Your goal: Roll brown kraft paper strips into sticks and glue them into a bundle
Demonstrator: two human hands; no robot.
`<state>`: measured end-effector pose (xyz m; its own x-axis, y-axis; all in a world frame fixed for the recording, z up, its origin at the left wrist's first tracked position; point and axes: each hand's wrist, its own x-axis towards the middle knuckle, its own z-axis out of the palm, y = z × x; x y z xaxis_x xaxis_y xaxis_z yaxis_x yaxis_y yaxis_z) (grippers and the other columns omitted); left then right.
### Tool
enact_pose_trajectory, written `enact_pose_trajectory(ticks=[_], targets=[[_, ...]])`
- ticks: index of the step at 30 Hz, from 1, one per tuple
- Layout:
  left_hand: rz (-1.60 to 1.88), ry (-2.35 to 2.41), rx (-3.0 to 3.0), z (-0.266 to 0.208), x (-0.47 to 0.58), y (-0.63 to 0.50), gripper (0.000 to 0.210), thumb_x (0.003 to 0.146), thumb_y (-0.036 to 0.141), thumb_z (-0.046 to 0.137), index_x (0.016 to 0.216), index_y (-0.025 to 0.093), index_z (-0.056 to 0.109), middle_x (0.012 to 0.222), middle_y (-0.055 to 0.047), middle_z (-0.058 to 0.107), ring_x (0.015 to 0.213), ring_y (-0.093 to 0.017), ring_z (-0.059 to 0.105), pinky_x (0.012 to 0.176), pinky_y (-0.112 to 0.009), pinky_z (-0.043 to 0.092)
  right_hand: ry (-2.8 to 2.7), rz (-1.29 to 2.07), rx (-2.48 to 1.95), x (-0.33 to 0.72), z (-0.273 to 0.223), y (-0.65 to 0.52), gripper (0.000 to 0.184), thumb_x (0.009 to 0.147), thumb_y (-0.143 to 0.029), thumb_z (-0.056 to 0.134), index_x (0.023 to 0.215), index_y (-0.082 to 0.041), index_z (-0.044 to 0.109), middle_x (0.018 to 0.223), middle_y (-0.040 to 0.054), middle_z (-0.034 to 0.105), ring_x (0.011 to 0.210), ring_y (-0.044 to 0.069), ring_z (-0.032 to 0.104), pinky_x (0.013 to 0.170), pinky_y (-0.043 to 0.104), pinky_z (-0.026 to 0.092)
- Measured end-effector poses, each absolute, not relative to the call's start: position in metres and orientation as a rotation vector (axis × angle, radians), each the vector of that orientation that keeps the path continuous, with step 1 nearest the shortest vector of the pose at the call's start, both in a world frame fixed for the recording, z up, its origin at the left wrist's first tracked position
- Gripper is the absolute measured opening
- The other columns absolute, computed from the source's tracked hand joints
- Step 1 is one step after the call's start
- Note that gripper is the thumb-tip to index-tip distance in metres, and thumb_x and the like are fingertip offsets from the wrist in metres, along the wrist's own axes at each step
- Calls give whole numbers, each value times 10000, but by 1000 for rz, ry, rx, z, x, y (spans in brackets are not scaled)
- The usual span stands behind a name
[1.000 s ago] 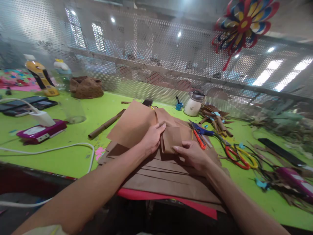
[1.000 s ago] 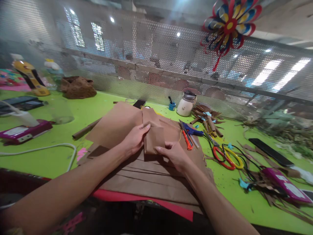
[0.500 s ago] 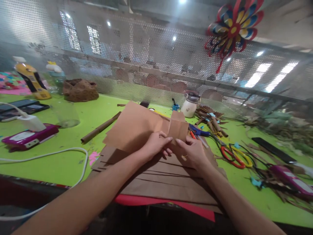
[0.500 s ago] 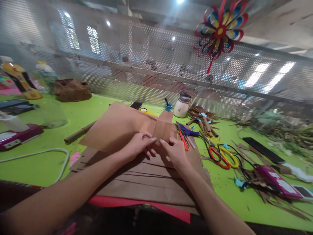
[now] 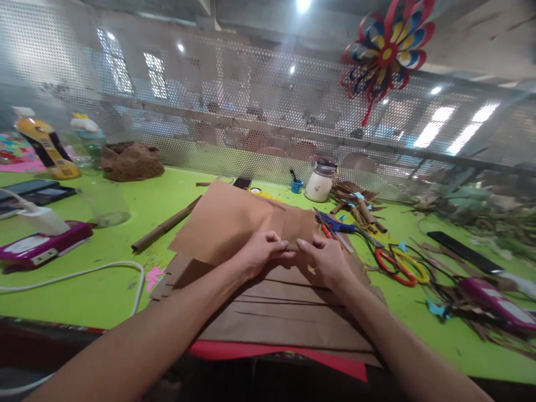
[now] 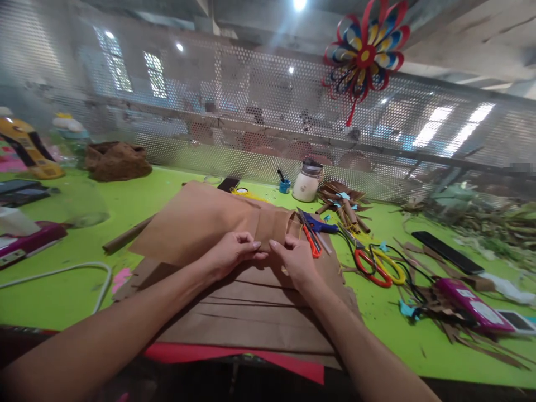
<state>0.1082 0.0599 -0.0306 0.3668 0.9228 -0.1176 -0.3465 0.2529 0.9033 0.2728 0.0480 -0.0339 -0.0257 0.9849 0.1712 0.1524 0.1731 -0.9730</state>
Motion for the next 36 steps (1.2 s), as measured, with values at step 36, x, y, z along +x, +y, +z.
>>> enact_pose_trajectory(ticks=[36], targets=[[1034, 562, 825, -16, 111, 52, 307, 787, 262, 542, 1016, 63, 591, 859, -148, 671, 729, -200, 632, 678, -311, 485, -1701, 848, -1088, 263, -38, 44, 161, 687, -293, 602, 623, -146, 586, 633, 18, 551, 612, 132, 482, 557, 236, 403]])
